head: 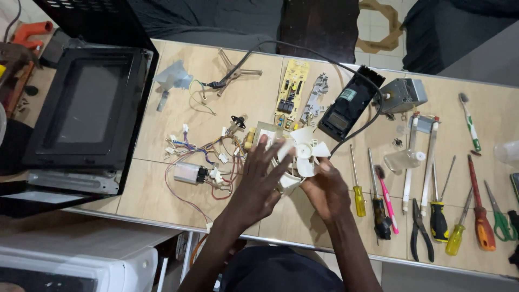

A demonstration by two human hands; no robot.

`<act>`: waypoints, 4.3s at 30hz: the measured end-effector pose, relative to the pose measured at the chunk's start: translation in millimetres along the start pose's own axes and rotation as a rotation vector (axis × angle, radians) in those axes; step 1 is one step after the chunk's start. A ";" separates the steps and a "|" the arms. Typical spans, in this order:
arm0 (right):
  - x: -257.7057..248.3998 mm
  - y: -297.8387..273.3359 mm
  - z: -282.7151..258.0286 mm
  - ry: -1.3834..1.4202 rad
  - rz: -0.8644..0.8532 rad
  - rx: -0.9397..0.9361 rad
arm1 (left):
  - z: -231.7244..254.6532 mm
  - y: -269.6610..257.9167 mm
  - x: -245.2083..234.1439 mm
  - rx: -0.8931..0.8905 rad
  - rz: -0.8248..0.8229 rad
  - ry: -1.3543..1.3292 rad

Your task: The person disassembles a white plastic fan housing using a screwdriver, then removes a small motor. They use a metal rod to clean the motor's internal components and a toothbrush to brush the exterior before reassembling the parts.

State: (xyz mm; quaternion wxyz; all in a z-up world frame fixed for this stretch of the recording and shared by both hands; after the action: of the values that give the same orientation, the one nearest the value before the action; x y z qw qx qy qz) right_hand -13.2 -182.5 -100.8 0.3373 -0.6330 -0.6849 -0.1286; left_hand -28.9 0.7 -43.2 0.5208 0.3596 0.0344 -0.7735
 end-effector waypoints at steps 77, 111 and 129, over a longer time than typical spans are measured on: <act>-308.9 -217.0 -129.0 -1.772 1.154 -0.106 | -23.3 14.1 22.8 -1.102 0.852 -1.061; -30.7 -58.2 12.2 -1.391 0.308 -0.248 | -60.5 6.1 29.1 -1.064 0.920 -1.155; -22.2 -50.8 63.8 -1.380 0.366 -0.401 | -85.7 -5.8 37.7 -1.007 0.921 -1.174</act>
State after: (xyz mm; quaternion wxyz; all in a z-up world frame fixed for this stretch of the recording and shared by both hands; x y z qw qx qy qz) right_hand -81.4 -169.8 -149.1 -0.2757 -0.7234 -0.5882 0.2340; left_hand 3.4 10.5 -130.8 0.8088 -0.3861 -0.0499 -0.4408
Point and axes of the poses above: each hand's wrist, its own y-axis towards the middle knuckle, its own x-axis out of the palm, z = x × y, the point moved 3 cm from there along y, towards the middle knuckle, and after that the axes turned 11 degrees about -y, right-handed, at the moved point
